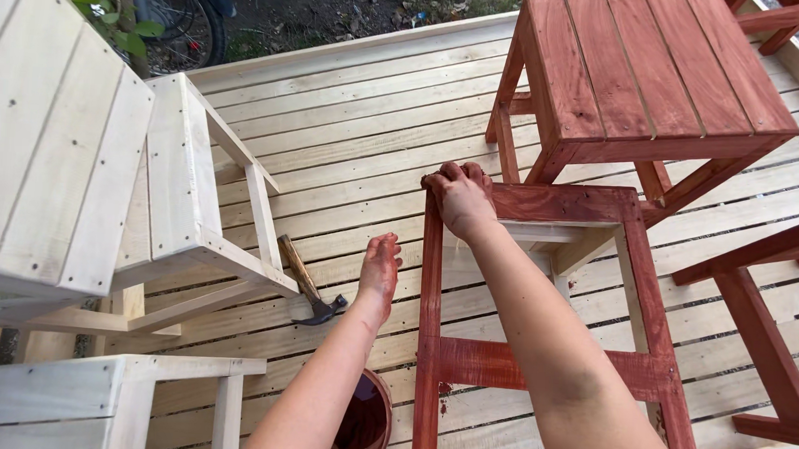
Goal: The person applies reddish-brown stain to a wooden stool using a cloth. They repeatedly dip the cloth into a container of stain and rub it onto the stool's frame, covering multiple sides and edges. The person also turns the stool to access different areas.
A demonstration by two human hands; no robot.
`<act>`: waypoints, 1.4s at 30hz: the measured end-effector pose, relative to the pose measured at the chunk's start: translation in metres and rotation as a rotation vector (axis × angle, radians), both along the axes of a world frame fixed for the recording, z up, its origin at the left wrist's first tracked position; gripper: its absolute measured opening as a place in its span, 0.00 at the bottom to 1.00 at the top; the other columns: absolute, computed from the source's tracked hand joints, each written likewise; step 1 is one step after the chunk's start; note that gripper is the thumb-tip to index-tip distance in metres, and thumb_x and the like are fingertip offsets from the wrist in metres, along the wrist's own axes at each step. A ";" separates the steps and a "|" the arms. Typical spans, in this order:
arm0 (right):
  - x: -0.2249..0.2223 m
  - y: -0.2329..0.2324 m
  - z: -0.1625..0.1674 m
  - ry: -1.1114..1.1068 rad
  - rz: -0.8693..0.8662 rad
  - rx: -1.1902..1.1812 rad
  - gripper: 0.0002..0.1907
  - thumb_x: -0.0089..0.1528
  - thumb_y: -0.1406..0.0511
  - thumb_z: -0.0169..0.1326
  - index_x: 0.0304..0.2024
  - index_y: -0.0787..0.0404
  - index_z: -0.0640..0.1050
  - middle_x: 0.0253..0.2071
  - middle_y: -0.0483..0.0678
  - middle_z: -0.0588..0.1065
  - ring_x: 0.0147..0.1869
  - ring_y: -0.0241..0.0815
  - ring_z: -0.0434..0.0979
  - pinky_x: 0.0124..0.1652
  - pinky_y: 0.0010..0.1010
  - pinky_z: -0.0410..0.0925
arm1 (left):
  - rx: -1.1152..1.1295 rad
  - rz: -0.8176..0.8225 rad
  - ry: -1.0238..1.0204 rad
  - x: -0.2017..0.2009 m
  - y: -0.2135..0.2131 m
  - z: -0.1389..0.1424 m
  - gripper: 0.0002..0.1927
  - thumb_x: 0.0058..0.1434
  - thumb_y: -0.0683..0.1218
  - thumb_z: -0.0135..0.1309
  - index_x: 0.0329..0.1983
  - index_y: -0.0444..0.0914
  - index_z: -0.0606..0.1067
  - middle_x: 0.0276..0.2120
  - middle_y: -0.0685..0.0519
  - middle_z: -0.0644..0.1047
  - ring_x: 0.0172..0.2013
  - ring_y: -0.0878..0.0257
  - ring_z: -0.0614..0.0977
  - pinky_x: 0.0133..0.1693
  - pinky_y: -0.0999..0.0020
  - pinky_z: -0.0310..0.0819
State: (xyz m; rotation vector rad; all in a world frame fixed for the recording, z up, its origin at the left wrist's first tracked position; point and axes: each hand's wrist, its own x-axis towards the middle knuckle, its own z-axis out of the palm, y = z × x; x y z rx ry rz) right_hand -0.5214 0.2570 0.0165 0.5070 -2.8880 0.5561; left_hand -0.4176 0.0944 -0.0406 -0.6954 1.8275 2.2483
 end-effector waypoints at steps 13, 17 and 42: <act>0.006 0.102 0.012 -0.010 -0.047 0.121 0.19 0.63 0.63 0.50 0.56 0.41 0.78 0.60 0.37 0.72 0.69 0.51 0.62 0.61 0.50 0.60 | 0.199 -0.269 -0.287 0.007 0.025 0.003 0.57 0.55 0.82 0.27 0.72 0.36 0.62 0.61 0.44 0.73 0.50 0.50 0.79 0.47 0.44 0.75; 0.017 0.168 0.014 -0.052 -0.122 0.156 0.20 0.64 0.62 0.51 0.58 0.41 0.77 0.61 0.39 0.71 0.66 0.54 0.62 0.61 0.55 0.59 | 0.062 -0.233 -0.323 0.010 0.043 0.009 0.63 0.51 0.86 0.25 0.72 0.35 0.64 0.63 0.47 0.70 0.55 0.52 0.75 0.52 0.45 0.72; 0.122 0.112 0.038 -0.138 0.117 -0.133 0.20 0.68 0.63 0.50 0.63 0.51 0.75 0.55 0.46 0.75 0.60 0.51 0.67 0.63 0.40 0.64 | 0.073 -0.026 -0.344 0.097 0.036 0.014 0.59 0.51 0.85 0.22 0.79 0.47 0.47 0.75 0.40 0.54 0.73 0.36 0.56 0.64 0.20 0.36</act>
